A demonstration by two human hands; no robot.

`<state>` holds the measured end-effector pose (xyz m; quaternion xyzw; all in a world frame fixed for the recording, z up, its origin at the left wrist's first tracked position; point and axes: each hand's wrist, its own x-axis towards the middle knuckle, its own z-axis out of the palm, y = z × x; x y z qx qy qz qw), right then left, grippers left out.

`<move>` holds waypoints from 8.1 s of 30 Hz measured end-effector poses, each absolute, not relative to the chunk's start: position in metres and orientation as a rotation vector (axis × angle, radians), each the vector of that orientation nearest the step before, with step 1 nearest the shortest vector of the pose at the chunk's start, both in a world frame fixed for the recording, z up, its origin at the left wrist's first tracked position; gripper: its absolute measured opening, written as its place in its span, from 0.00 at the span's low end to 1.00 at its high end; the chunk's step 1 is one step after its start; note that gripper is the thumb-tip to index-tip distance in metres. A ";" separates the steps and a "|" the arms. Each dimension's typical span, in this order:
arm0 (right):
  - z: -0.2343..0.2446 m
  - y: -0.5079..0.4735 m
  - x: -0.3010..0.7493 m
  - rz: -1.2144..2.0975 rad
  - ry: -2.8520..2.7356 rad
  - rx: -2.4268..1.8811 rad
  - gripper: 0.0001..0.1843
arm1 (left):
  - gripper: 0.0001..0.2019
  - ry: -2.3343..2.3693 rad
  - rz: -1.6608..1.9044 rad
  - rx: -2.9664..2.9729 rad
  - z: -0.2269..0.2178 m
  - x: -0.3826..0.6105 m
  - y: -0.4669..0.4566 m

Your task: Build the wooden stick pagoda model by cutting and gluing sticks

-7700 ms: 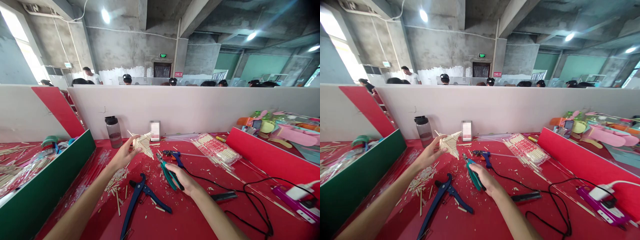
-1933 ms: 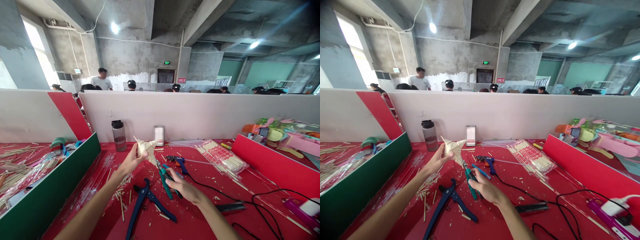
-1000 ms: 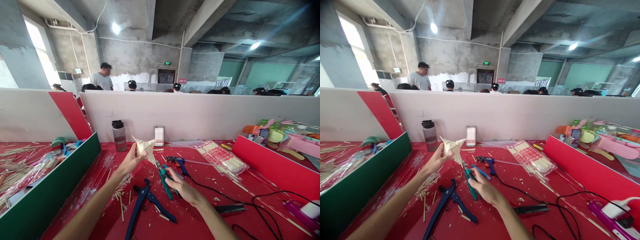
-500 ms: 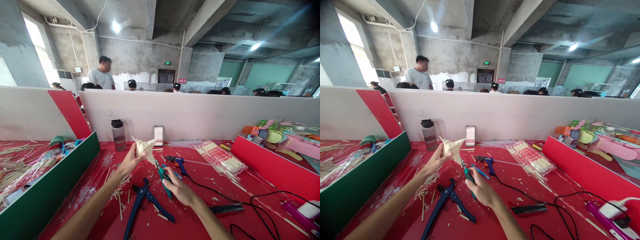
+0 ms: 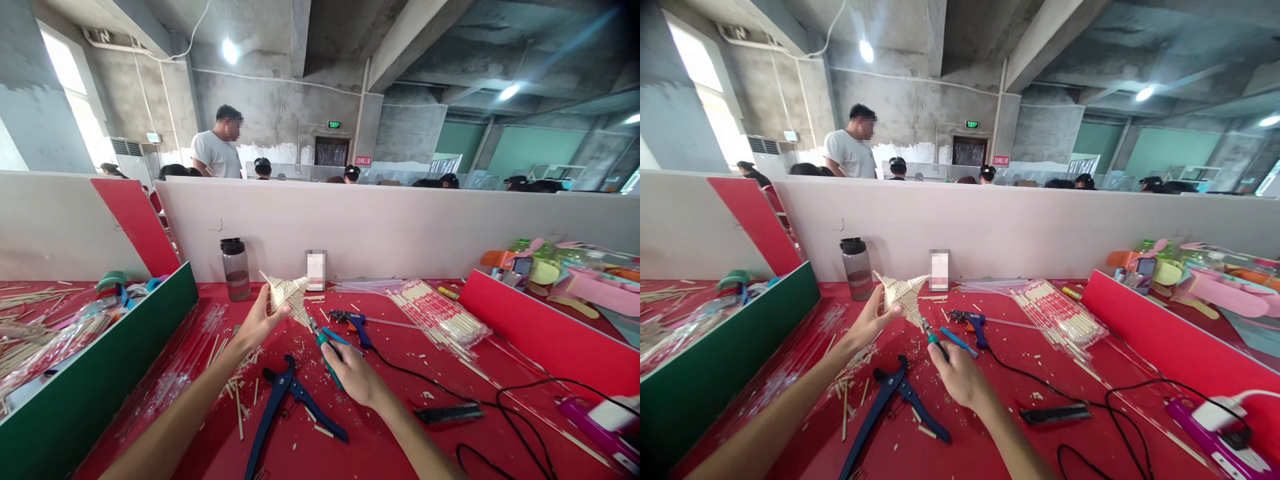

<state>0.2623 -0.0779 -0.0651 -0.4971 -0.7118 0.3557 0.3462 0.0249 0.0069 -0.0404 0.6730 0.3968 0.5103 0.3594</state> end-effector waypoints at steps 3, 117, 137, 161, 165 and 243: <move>-0.070 -0.076 0.263 0.989 -1.792 -1.296 0.24 | 0.35 1.029 1.304 1.758 -0.037 0.027 0.004; -0.063 -0.078 0.262 1.210 -1.522 -1.248 0.19 | 0.34 1.034 1.277 1.727 -0.027 0.030 0.007; -0.066 -0.077 0.259 1.160 -1.603 -1.243 0.25 | 0.35 1.037 1.290 1.747 -0.029 0.030 0.006; -0.100 -0.074 0.237 0.963 -1.599 -1.235 0.30 | 0.34 1.072 1.295 1.844 -0.014 0.029 -0.002; -0.100 -0.073 0.235 0.980 -1.580 -1.218 0.31 | 0.35 1.090 1.307 1.852 -0.010 0.028 -0.005; -0.085 -0.077 0.245 0.998 -1.612 -1.266 0.26 | 0.33 1.017 1.347 1.715 -0.031 0.026 0.010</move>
